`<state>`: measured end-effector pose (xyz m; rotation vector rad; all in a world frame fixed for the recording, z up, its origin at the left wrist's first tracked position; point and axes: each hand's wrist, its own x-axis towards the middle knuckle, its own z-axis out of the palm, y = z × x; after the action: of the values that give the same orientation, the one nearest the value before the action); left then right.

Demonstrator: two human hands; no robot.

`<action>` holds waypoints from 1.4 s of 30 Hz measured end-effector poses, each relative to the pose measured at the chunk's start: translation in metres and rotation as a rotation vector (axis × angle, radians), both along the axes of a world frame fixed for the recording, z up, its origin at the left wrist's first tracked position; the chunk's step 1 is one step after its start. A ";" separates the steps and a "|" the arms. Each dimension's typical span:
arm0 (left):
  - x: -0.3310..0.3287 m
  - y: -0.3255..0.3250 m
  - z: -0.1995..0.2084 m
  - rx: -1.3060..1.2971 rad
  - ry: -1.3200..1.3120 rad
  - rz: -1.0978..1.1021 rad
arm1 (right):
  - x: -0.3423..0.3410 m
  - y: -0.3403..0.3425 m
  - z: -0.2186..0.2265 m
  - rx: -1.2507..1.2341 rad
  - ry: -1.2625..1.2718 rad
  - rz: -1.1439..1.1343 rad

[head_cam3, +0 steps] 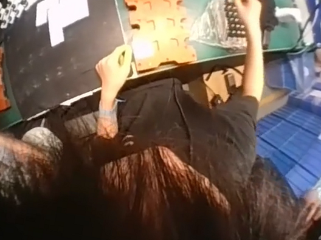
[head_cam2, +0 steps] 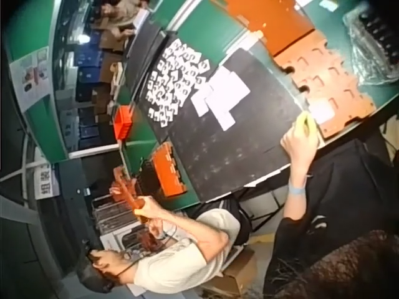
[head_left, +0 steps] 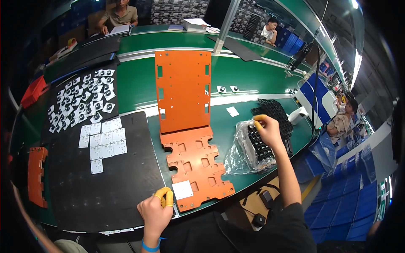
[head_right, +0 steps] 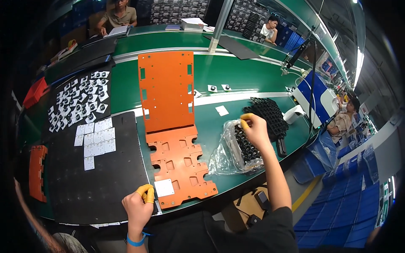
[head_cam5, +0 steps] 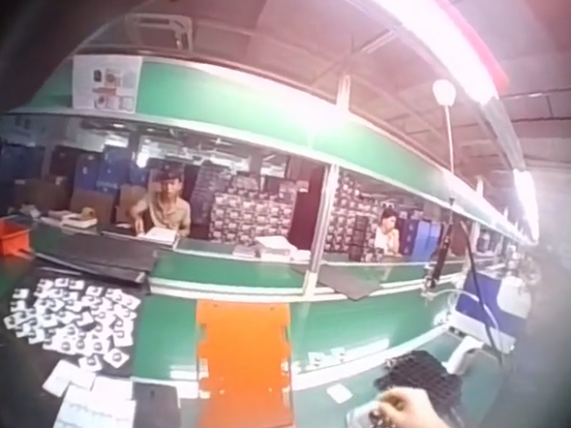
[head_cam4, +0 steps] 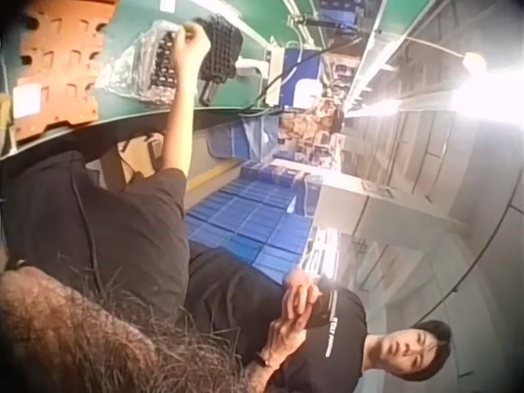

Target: Assembling LED lighting components onto fixtures at a factory workstation.

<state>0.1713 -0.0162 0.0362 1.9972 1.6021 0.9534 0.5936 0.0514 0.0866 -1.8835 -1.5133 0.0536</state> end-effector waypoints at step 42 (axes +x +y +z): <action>-0.037 0.074 -0.006 0.037 0.621 0.071 | -0.003 -0.011 -0.064 0.127 -0.207 -0.156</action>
<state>0.1338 0.0579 0.0307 2.4263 1.9791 0.3907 0.5907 0.0402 0.0224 -1.9438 -1.4604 -0.3105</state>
